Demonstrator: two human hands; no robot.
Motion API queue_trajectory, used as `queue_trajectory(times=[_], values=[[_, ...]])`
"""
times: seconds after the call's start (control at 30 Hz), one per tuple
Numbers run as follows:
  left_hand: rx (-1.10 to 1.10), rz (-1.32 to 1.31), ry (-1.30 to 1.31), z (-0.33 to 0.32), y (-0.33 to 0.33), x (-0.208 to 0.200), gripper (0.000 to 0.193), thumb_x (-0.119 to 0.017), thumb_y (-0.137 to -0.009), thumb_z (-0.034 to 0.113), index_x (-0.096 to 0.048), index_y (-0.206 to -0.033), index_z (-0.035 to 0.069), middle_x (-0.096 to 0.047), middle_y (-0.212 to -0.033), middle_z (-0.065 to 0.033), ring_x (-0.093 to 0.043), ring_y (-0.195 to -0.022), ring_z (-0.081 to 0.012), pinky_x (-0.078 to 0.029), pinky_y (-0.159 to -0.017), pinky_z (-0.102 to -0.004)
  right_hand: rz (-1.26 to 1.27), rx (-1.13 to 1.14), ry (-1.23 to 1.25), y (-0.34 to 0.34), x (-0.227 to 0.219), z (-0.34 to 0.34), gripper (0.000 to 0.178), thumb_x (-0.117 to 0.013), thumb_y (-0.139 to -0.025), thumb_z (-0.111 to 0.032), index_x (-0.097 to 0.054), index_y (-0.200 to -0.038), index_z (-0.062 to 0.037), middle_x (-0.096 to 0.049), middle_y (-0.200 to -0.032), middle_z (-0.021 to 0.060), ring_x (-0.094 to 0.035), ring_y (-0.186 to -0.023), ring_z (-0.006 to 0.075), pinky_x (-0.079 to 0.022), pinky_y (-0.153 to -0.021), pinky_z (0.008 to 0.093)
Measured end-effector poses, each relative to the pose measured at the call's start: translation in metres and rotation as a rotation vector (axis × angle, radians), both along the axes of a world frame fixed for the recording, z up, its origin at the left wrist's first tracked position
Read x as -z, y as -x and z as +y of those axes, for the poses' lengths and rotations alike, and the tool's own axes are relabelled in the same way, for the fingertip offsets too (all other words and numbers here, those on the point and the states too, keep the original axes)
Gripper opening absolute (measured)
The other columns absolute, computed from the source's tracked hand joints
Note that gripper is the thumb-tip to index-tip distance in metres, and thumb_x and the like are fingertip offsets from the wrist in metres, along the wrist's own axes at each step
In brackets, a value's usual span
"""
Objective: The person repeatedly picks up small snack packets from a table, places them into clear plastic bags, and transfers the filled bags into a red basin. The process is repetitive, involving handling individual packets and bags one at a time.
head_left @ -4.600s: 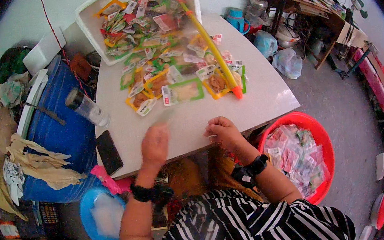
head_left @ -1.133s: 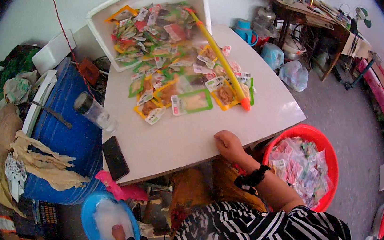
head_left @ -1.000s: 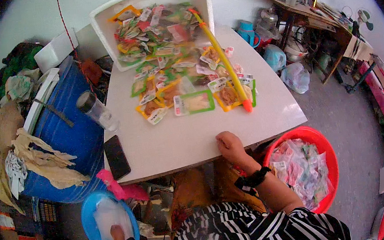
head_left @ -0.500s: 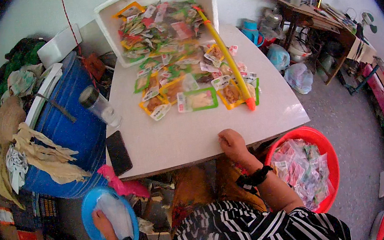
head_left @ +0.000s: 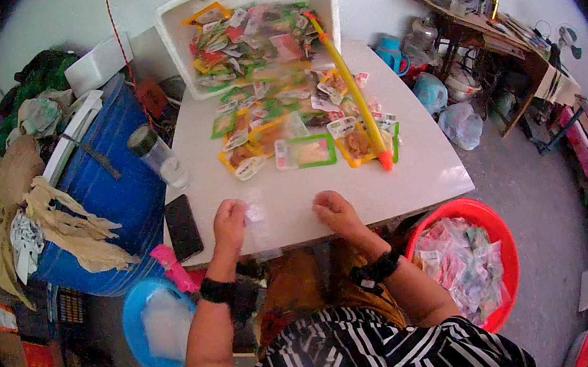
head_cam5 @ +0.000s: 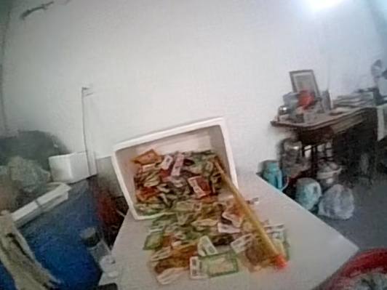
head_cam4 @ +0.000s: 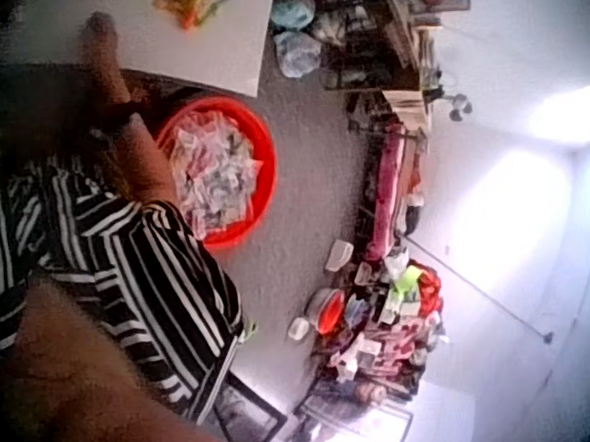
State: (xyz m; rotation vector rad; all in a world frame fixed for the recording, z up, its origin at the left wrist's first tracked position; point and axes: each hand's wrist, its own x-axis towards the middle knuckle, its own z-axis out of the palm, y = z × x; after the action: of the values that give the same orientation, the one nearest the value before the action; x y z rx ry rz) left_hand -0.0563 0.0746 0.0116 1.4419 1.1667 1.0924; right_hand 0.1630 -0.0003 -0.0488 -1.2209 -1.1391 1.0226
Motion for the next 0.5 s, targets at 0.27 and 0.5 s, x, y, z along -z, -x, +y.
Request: queue_trajectory(times=[0.27,0.5], values=[[0.05,-0.164,0.09,0.001,-0.057,0.01,0.011,-0.046,-0.076,0.013,-0.047,-0.072,0.003,-0.045,-0.06,0.0003,-0.04,-0.051,-0.0073,-0.034,-0.046,-0.0213,0.281,-0.167,0.31,0.033,-0.051,0.008,0.049,-0.053,-0.074,-0.02,-0.032,-0.112,0.0014,-0.052,-0.081,0.0095,-0.05,-0.068,0.0147,-0.042,-0.054,0.026],[-0.191,0.328,-0.573,-0.004,-0.055,0.032,0.014,-0.049,-0.072,0.012,-0.049,-0.08,0.001,-0.051,-0.069,-0.0083,-0.049,-0.071,-0.0215,-0.039,-0.063,-0.0316,0.382,0.156,0.211,0.032,-0.033,0.027,0.023,-0.052,-0.072,-0.011,-0.043,-0.092,-0.0036,-0.051,-0.066,0.0036,-0.047,-0.053,0.0111,-0.037,-0.042,0.0216]])
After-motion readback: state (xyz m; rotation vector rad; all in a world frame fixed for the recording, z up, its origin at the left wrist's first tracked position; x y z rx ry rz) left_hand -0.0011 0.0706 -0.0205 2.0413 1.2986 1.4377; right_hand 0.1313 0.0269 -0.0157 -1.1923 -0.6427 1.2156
